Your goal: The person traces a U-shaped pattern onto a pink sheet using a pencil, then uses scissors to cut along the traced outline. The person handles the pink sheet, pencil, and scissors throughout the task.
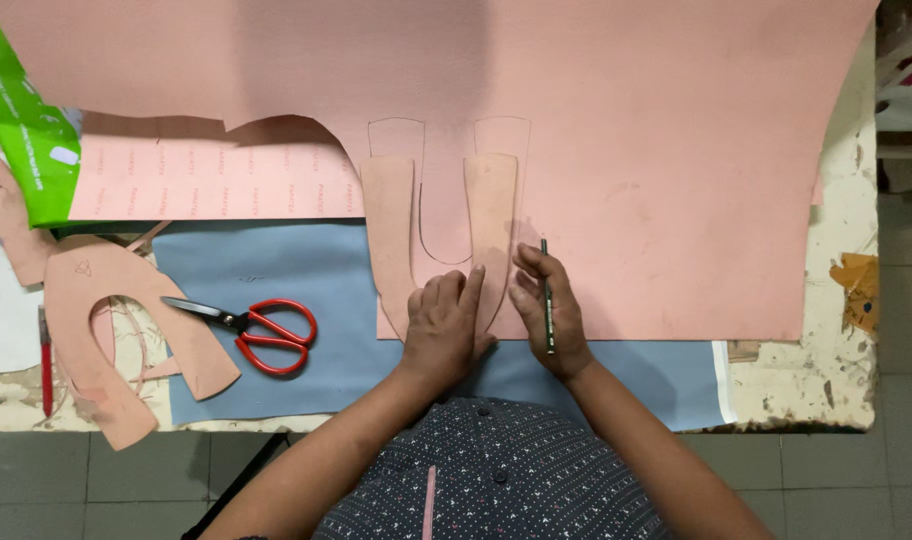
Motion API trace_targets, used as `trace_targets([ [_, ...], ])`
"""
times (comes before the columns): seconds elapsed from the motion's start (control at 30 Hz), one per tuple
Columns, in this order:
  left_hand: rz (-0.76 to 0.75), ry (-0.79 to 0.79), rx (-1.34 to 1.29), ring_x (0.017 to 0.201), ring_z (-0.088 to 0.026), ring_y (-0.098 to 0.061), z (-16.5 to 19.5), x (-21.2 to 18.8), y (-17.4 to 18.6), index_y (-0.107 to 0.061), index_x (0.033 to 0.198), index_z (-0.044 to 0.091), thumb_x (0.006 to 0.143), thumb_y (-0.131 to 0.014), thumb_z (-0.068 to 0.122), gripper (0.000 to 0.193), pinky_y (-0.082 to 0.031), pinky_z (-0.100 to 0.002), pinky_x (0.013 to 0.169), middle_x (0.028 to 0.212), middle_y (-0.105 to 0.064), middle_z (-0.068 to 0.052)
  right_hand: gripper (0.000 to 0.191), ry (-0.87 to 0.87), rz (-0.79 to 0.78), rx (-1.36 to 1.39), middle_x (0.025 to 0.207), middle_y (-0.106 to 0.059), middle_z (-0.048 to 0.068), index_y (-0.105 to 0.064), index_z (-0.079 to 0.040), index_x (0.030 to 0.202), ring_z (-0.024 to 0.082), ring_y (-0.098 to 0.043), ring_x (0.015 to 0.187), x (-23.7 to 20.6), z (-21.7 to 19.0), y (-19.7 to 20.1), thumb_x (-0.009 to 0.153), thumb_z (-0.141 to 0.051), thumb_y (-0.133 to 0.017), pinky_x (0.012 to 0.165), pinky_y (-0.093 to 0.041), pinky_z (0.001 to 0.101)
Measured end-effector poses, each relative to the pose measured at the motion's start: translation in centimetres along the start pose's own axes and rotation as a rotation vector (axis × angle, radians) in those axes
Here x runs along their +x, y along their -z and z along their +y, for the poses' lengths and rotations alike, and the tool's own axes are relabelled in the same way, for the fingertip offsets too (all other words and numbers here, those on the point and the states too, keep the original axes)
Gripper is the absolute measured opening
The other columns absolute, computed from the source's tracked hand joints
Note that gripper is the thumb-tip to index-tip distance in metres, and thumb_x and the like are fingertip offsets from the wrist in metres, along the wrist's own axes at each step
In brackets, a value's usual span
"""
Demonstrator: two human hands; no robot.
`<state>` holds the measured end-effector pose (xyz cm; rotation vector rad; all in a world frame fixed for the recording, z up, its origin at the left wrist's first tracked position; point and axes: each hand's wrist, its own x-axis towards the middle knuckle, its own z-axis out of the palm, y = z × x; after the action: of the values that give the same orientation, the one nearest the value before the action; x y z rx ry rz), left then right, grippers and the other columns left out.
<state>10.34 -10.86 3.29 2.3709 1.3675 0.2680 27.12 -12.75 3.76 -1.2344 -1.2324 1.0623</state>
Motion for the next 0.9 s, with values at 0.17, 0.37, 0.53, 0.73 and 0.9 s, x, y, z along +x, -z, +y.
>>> trace_targets([
  [0.17,-0.044,0.176,-0.101,0.11,-0.036,-0.05,0.9,0.7,0.2,-0.041,0.145,-0.001,0.069,-0.086,0.028,0.094,-0.036,-0.052,0.098,0.118,-0.055,-0.019,0.047,0.081,0.102,-0.175,0.147,-0.05,0.013,-0.044,-0.002,0.146,0.024,-0.052,0.139,-0.8,0.3,2.1,0.102,-0.006,-0.061,0.119,-0.044,0.0377],
  [0.37,0.072,0.172,-0.187,0.096,-0.038,-0.065,-1.1,3.2,2.0,-0.049,0.138,0.002,0.086,-0.072,0.016,0.058,-0.048,-0.051,0.087,0.103,-0.067,-0.019,0.049,0.006,0.139,-0.021,0.138,-0.055,0.015,-0.043,0.002,0.147,0.02,-0.057,0.13,-1.0,1.1,3.2,0.103,-0.008,-0.061,0.115,-0.047,0.034],
  [0.53,0.049,0.292,-0.215,0.097,-0.036,-0.066,-3.6,4.8,4.7,-0.055,0.131,0.008,0.09,-0.071,0.015,0.045,-0.051,-0.05,0.084,0.105,-0.067,-0.016,0.05,0.016,0.125,-0.059,0.138,-0.055,0.015,-0.043,0.003,0.147,0.02,-0.058,0.129,-1.0,1.2,3.4,0.102,-0.009,-0.062,0.115,-0.048,0.034],
  [0.73,-0.038,0.294,-0.357,0.096,-0.032,-0.067,-2.7,6.6,5.2,-0.059,0.125,0.008,0.087,-0.076,0.017,0.042,-0.054,-0.044,0.085,0.102,-0.068,-0.012,0.051,0.026,0.12,-0.109,0.139,-0.055,0.015,-0.044,0.002,0.146,0.021,-0.058,0.13,-1.1,1.2,3.4,0.1,-0.008,-0.063,0.114,-0.049,0.0344],
  [0.9,-0.06,0.209,-0.378,0.096,-0.031,-0.066,-0.8,7.7,4.3,-0.047,0.145,0.01,0.083,-0.076,0.016,0.068,-0.053,-0.044,0.085,0.102,-0.067,-0.011,0.051,0.032,0.119,-0.131,0.14,-0.054,0.015,-0.045,0.001,0.145,0.022,-0.057,0.131,-1.3,1.3,3.5,0.098,-0.007,-0.065,0.114,-0.05,0.0354],
])
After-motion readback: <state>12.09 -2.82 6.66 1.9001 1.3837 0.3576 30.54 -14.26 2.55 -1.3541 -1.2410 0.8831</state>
